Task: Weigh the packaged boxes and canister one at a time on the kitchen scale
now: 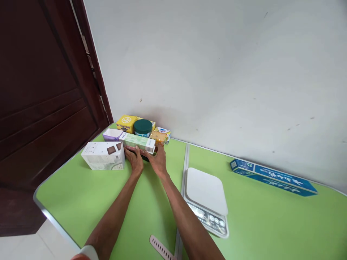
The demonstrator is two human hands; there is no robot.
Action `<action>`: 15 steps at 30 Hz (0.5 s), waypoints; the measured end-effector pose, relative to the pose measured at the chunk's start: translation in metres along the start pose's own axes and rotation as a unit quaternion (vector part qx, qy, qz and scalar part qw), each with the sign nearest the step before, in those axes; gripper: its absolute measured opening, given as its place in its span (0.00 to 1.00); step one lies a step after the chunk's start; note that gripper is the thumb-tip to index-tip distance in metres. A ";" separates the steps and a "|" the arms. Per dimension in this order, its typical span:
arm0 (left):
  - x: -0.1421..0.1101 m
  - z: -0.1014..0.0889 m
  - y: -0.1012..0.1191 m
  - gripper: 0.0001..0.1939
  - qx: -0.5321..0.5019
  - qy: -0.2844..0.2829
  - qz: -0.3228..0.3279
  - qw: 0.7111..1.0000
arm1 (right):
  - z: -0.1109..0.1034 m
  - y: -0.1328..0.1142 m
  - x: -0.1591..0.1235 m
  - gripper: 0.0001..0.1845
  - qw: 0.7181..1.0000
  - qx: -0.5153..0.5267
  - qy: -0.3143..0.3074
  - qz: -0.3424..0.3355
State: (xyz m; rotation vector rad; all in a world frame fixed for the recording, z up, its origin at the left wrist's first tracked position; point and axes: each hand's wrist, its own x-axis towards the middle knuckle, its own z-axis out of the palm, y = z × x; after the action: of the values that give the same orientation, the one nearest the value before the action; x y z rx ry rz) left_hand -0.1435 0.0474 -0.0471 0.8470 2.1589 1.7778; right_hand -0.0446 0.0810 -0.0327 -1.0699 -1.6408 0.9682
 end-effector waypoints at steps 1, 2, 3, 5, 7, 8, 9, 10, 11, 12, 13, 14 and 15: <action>0.002 0.002 0.000 0.47 0.005 0.009 -0.002 1.000 | 0.000 0.000 -0.001 0.33 1.000 0.012 0.007 0.020; 0.004 0.004 0.000 0.47 0.011 0.016 -0.003 1.000 | 0.001 0.001 -0.001 0.33 0.999 0.028 0.011 0.041; 0.006 0.006 0.001 0.46 0.016 0.022 -0.004 1.000 | 0.002 0.001 -0.002 0.33 0.997 0.045 0.009 0.060; 0.010 0.008 0.001 0.44 0.026 0.031 -0.004 0.999 | 0.005 0.003 -0.002 0.34 0.995 0.062 -0.006 0.082; 0.012 0.009 0.003 0.42 0.032 0.042 -0.002 0.999 | 0.007 0.007 0.000 0.35 0.994 0.054 -0.013 0.090; 0.013 0.010 0.004 0.42 0.033 0.049 -0.001 0.998 | 0.008 0.009 0.000 0.35 0.995 0.047 -0.013 0.091; 0.014 0.010 0.005 0.41 0.033 0.059 0.001 0.998 | 0.009 0.011 0.001 0.35 0.995 0.042 -0.014 0.091; 0.015 0.011 0.006 0.40 0.031 0.071 0.001 0.997 | 0.009 0.012 0.002 0.35 0.995 0.040 -0.015 0.090; 0.016 0.012 0.008 0.40 0.027 0.084 -0.001 0.996 | 0.010 0.014 0.002 0.34 0.995 0.041 -0.016 0.089; 0.017 0.013 0.010 0.40 0.024 0.097 -0.007 0.995 | 0.010 0.016 0.002 0.33 0.995 0.042 -0.018 0.087; 0.019 0.014 0.011 0.40 0.021 0.107 -0.014 0.994 | 0.010 0.017 0.003 0.33 0.996 0.042 -0.019 0.082; 0.022 0.015 0.014 0.40 0.020 0.116 -0.023 0.993 | 0.010 0.018 0.003 0.32 0.996 0.040 -0.018 0.077; 0.024 0.016 0.016 0.42 0.020 0.121 -0.035 0.992 | 0.010 0.018 0.003 0.32 0.996 0.038 -0.017 0.073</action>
State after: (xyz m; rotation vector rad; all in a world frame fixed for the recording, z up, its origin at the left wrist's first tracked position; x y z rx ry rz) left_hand -0.1506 0.0758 -0.0315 0.5817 2.3471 1.8947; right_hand -0.0513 0.0884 -0.0515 -1.1388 -1.5559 1.1405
